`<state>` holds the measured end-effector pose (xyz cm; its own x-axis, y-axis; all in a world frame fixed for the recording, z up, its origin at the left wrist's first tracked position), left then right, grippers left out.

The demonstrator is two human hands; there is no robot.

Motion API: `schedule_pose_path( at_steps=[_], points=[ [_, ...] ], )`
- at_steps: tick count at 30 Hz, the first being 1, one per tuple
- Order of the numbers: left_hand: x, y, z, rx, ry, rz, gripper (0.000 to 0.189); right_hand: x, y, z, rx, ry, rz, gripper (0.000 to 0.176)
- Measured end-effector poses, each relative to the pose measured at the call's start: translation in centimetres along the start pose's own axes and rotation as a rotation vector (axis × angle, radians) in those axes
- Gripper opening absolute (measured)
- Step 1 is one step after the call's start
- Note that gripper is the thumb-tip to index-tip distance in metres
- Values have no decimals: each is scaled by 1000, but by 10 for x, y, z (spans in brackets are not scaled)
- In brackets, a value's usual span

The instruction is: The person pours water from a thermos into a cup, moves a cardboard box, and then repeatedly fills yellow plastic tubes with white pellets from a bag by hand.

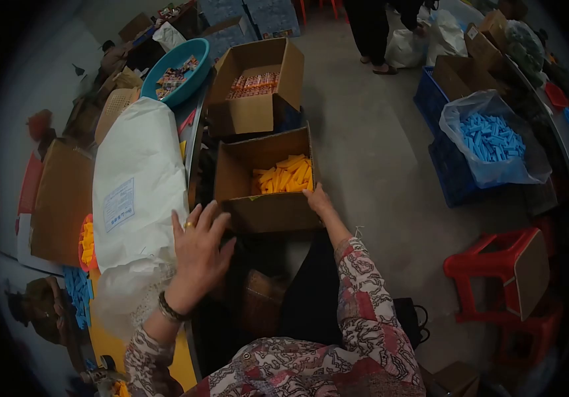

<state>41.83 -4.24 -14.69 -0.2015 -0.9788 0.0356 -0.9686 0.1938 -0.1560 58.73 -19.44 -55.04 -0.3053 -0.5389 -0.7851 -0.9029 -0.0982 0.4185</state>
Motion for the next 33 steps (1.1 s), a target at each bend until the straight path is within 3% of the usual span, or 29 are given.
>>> schedule_pose_path(
  at_steps=[3, 7, 9, 16, 18, 19, 21, 28, 31, 33],
  points=[
    [-34, -70, 36, -111, 161, -66, 32, -12, 23, -12, -22, -30, 13, 68],
    [-120, -153, 80, 3, -72, -116, 32, -34, 39, -42, -111, -20, 5, 61],
    [-160, -189, 97, 36, -117, -149, 32, -62, 39, -89, 285, 141, -204, 51],
    [-235, -249, 134, 127, -225, -225, 35, -139, -26, -103, 315, 63, -382, 32],
    [-244, -261, 138, 107, -261, -218, 35, -173, -39, -102, 378, 254, -520, 29],
    [-249, -266, 139, 97, -293, -214, 35, -183, -50, -102, 370, 251, -512, 29],
    [-250, -273, 140, 86, -268, -239, 35, -185, -86, -89, 159, 46, -344, 32],
    [-250, -277, 137, 96, -104, -307, 32, -210, -193, -76, 78, 212, -114, 48],
    [-258, -279, 143, 50, -70, -354, 32, -217, -241, -60, 54, 275, -61, 60],
    [-262, -280, 144, 28, -40, -388, 32, -196, -270, -32, -69, 82, 184, 77]
  ],
)
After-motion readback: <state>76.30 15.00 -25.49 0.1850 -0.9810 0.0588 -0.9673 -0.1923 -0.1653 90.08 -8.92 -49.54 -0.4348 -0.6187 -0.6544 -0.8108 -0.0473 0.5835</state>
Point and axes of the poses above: each hand's wrist, its own y-axis away from the middle knuckle, its own z-axis out of the palm, x = y × z, the point moved 10 cm from there along -y, towards the middle knuckle, and after that the axes turned 4 degrees about y, right-handed, at the moved point
